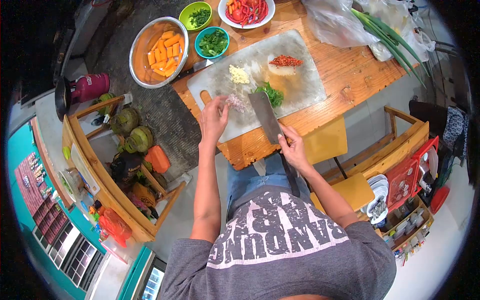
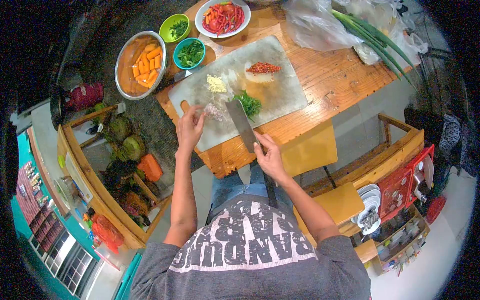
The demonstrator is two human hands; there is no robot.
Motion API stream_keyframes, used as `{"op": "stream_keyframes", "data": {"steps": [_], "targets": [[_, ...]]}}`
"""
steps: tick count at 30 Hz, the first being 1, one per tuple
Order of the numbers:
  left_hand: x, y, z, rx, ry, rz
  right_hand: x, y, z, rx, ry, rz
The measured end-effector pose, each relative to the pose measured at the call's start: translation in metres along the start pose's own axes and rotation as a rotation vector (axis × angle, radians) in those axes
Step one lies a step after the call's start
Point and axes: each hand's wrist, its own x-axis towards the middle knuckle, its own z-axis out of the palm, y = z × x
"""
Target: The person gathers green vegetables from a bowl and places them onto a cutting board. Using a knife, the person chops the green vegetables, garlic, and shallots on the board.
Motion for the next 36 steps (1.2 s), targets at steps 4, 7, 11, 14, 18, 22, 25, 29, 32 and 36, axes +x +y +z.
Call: {"op": "stream_keyframes", "data": {"steps": [4, 7, 11, 14, 18, 22, 25, 29, 32, 36], "targets": [[-0.002, 0.002, 0.007, -0.063, 0.058, -0.049, 0.002, 0.009, -0.006, -0.043, 0.039, -0.064], [-0.003, -0.005, 0.009, 0.041, 0.064, 0.06, 0.0, 0.005, -0.017, -0.091, 0.065, -0.061], [-0.009, 0.0, 0.008, 0.001, 0.055, 0.049, -0.001, 0.002, -0.042, -0.125, 0.057, -0.018], [-0.012, -0.002, 0.008, -0.007, 0.005, -0.022, -0.001, 0.003, -0.054, -0.127, 0.017, -0.053], [-0.017, -0.004, 0.01, -0.136, 0.043, -0.081, -0.002, -0.008, -0.045, -0.133, -0.025, -0.046], [-0.017, 0.007, 0.012, -0.2, 0.08, -0.06, 0.0, -0.012, -0.036, -0.217, -0.073, -0.082], [-0.014, 0.007, 0.018, -0.092, 0.118, 0.06, 0.002, 0.001, -0.04, -0.236, -0.029, -0.144], [-0.01, 0.025, 0.017, -0.034, 0.13, 0.046, 0.006, -0.015, -0.063, -0.295, -0.015, -0.11], [-0.006, 0.032, 0.028, -0.089, 0.136, 0.118, 0.019, -0.033, -0.095, -0.474, -0.057, -0.233], [0.005, 0.049, 0.056, -0.164, 0.046, 0.243, 0.053, -0.057, -0.12, -0.789, -0.005, -0.493]]}}
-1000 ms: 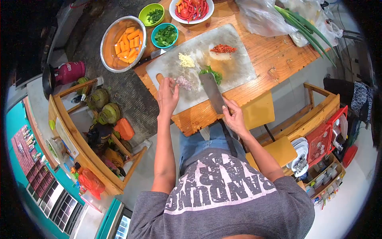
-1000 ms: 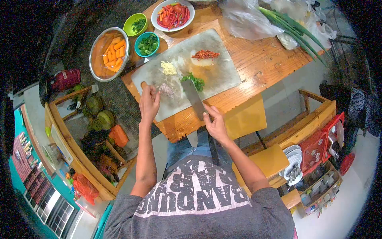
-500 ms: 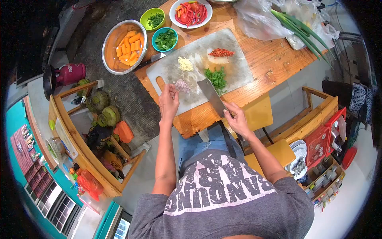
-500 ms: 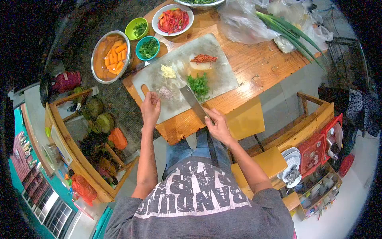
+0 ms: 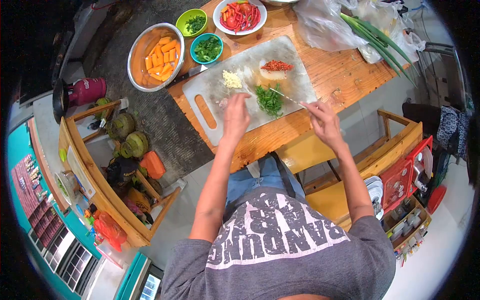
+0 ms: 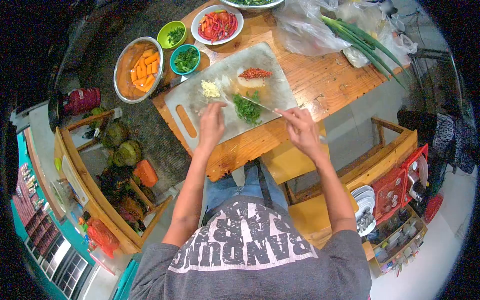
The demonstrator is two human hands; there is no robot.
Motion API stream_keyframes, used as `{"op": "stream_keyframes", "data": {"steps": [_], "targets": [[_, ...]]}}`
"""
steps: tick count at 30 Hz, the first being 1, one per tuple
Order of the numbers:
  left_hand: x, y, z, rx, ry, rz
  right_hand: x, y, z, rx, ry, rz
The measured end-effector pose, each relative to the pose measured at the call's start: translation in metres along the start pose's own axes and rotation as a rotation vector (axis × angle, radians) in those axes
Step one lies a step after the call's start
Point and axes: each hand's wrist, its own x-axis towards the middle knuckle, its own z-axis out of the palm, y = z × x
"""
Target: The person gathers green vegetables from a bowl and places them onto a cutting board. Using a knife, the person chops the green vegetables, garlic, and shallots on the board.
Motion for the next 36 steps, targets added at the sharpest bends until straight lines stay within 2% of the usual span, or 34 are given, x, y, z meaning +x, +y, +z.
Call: {"op": "stream_keyframes", "data": {"steps": [3, 6, 9, 12, 21, 24, 27, 30, 36], "targets": [[0.008, 0.002, 0.027, 0.007, -0.036, 0.044, 0.014, 0.012, -0.004, -0.161, -0.022, -0.04], [0.014, 0.003, 0.037, 0.018, 0.018, 0.067, 0.014, 0.018, 0.002, -0.174, -0.018, -0.005], [0.018, 0.007, 0.037, -0.022, -0.048, 0.004, 0.008, 0.018, 0.014, -0.148, 0.006, 0.06], [0.011, 0.009, 0.042, -0.111, -0.068, 0.048, 0.004, 0.013, 0.021, -0.115, -0.016, 0.061], [-0.014, 0.0, 0.016, -0.33, 0.099, -0.16, -0.015, -0.01, -0.009, 0.066, 0.045, 0.008], [-0.022, -0.005, 0.002, -0.367, 0.193, -0.192, -0.021, -0.006, -0.02, 0.036, -0.164, -0.039], [-0.025, -0.001, -0.008, -0.387, 0.184, -0.277, -0.017, -0.001, -0.013, 0.015, -0.305, -0.099], [-0.028, -0.01, -0.005, -0.325, 0.169, -0.23, -0.003, 0.005, -0.006, -0.033, -0.411, -0.109], [-0.026, -0.008, -0.002, -0.33, 0.097, -0.201, 0.025, 0.017, -0.006, -0.088, -0.326, -0.172]]}}
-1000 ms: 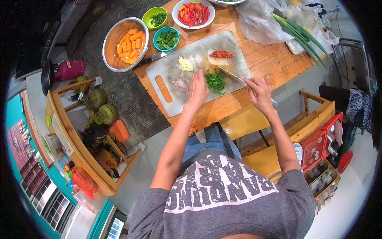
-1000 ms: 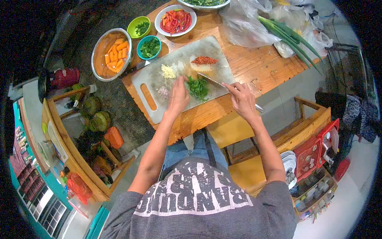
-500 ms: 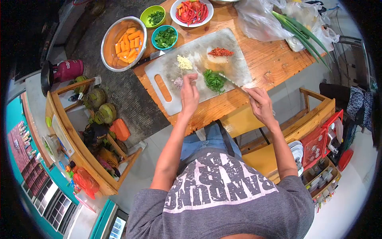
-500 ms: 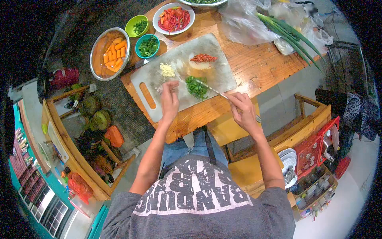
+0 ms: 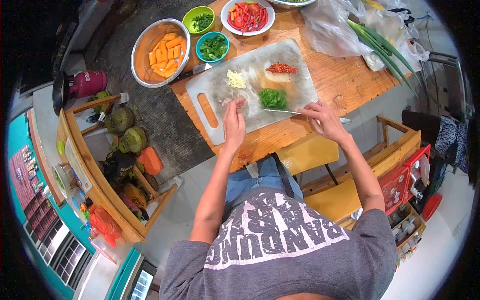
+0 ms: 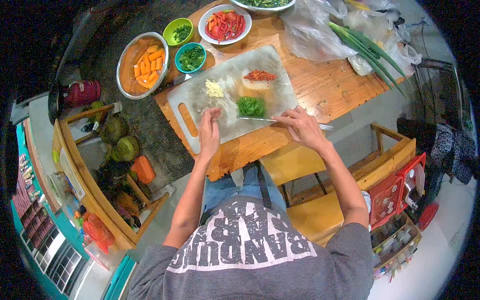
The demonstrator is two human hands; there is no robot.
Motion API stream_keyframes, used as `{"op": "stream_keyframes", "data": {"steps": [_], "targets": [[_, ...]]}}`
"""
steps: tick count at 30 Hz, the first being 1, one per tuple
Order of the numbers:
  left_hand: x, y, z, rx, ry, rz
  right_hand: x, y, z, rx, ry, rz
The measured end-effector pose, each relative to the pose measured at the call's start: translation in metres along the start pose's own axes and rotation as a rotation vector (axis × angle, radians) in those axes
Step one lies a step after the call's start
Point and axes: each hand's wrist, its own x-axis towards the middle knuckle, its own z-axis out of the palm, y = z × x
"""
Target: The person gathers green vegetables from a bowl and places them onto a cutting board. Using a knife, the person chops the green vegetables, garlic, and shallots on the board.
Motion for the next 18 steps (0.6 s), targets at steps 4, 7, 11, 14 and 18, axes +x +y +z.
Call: {"op": "stream_keyframes", "data": {"steps": [4, 7, 11, 14, 18], "targets": [[0.013, -0.011, 0.01, -0.046, -0.135, 0.022, 0.006, -0.008, -0.014, 0.063, -0.006, 0.013], [0.022, -0.011, 0.023, -0.011, -0.201, 0.065, 0.007, -0.027, -0.026, 0.092, 0.053, 0.099], [0.022, -0.007, 0.037, 0.097, -0.242, 0.087, 0.004, -0.031, -0.008, 0.153, 0.355, 0.184], [0.014, -0.005, 0.045, 0.029, -0.254, 0.03, 0.006, -0.022, 0.003, 0.102, 0.398, 0.242], [0.0, -0.01, 0.054, 0.002, -0.244, 0.047, 0.011, -0.016, 0.011, -0.031, 0.345, 0.246]]}}
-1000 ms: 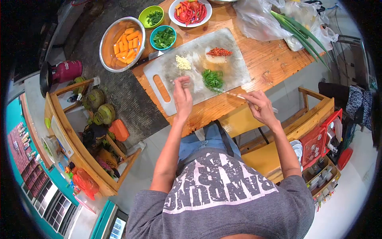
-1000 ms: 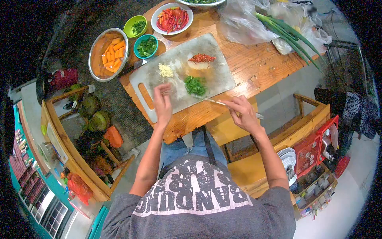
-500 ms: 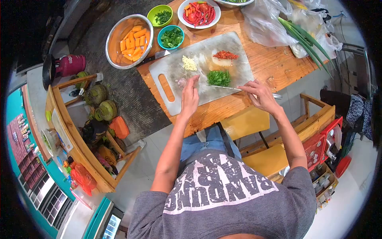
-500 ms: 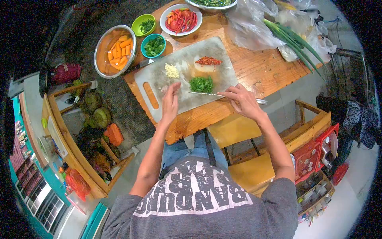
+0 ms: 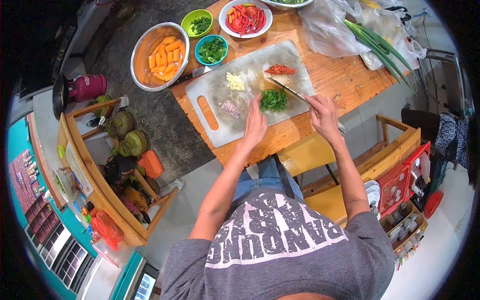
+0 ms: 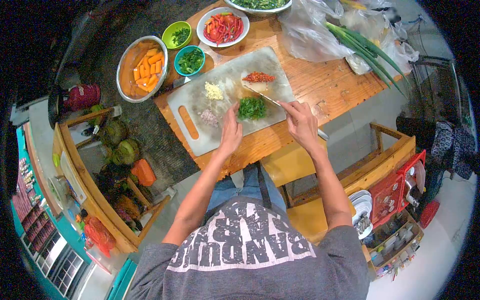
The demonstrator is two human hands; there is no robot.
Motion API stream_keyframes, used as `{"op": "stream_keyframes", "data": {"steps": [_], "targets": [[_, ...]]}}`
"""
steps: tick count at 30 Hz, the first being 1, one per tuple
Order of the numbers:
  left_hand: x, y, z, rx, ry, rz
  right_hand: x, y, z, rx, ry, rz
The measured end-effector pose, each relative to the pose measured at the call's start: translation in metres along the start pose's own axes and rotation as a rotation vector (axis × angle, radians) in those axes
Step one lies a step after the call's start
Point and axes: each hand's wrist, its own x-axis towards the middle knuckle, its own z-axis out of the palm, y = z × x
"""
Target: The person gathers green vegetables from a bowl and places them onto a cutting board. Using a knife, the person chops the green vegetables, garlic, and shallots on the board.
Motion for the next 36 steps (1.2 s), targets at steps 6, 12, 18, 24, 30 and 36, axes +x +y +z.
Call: {"op": "stream_keyframes", "data": {"steps": [6, 12, 18, 24, 30, 36], "targets": [[-0.017, 0.006, 0.017, -0.015, -0.016, -0.029, -0.002, -0.002, 0.01, -0.032, -0.045, -0.066], [-0.024, 0.021, 0.015, -0.025, 0.136, -0.026, 0.013, -0.022, 0.02, -0.014, 0.003, -0.063], [0.007, 0.032, -0.037, 0.241, 0.208, 0.14, 0.012, -0.058, 0.036, -0.045, 0.074, 0.055], [0.089, 0.028, -0.084, 0.396, 0.098, 0.294, 0.004, -0.07, 0.06, 0.023, 0.118, 0.162], [0.13, 0.02, -0.056, 0.658, -0.245, 0.511, -0.008, -0.058, 0.079, 0.067, 0.128, 0.144], [0.147, 0.02, -0.044, 0.726, -0.219, 0.611, -0.018, -0.055, 0.064, -0.017, 0.147, 0.255]]}}
